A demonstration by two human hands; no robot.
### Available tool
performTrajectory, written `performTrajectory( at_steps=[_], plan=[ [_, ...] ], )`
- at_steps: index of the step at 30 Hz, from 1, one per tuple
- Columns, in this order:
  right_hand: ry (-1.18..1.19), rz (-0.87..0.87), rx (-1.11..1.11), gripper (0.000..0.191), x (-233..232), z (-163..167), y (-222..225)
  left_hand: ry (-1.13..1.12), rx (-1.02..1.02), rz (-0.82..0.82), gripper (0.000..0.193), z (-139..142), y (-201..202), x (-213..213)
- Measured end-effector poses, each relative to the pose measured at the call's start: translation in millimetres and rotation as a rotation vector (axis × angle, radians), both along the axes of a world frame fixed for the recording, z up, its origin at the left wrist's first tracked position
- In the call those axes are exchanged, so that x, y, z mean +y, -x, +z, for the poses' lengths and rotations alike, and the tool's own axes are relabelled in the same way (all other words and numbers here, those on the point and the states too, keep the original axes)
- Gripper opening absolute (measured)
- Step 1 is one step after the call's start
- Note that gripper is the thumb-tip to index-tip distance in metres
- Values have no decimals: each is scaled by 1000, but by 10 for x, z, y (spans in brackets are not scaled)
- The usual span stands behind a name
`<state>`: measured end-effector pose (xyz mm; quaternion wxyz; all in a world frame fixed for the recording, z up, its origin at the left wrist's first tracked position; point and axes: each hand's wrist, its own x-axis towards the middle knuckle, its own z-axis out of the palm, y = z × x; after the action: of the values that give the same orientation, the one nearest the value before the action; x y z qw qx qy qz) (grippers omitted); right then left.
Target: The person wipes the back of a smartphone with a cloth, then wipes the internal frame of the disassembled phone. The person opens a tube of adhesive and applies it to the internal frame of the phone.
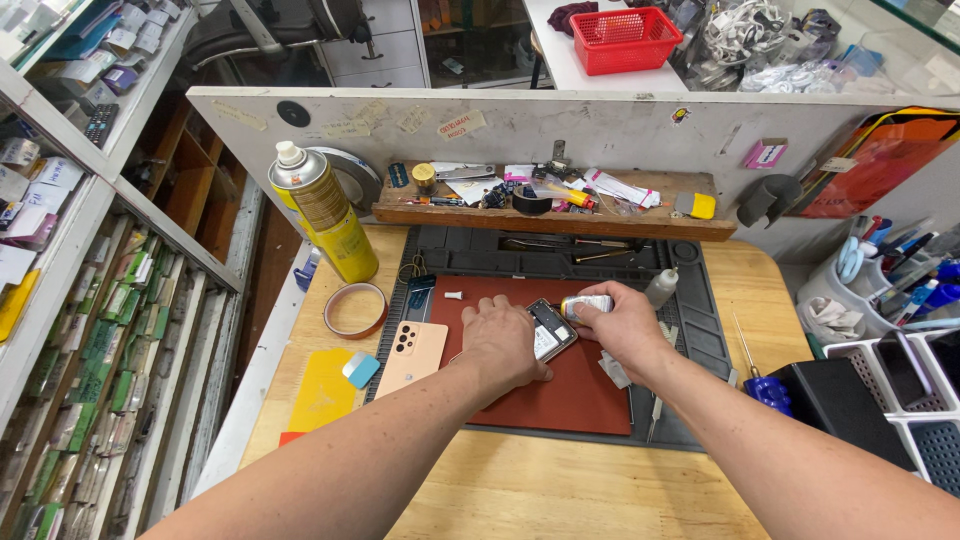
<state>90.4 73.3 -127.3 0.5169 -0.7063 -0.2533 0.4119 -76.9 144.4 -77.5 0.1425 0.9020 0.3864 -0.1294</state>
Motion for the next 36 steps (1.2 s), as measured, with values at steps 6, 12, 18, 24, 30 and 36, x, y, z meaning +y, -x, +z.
performTrajectory(
  at_steps=[6,12,18,24,30,36],
  plan=[
    [1,-4,19,21,-35,9,-4,-3,4,-1,86,2,-1,-8],
    [17,-27,25,21,-79,60,29,0,19,0,86,18,-8,-18],
    [54,-28,-18,19,-124,123,64,19,14,6,84,25,-14,-18],
    [83,-37,-34,17,-152,140,80,3,12,2,86,12,-6,-16],
    [94,-50,-43,18,-199,125,81,-3,23,7,87,17,-8,-14],
    [72,-42,-34,18,-231,106,69,1,5,1,85,10,1,-13]
  ],
)
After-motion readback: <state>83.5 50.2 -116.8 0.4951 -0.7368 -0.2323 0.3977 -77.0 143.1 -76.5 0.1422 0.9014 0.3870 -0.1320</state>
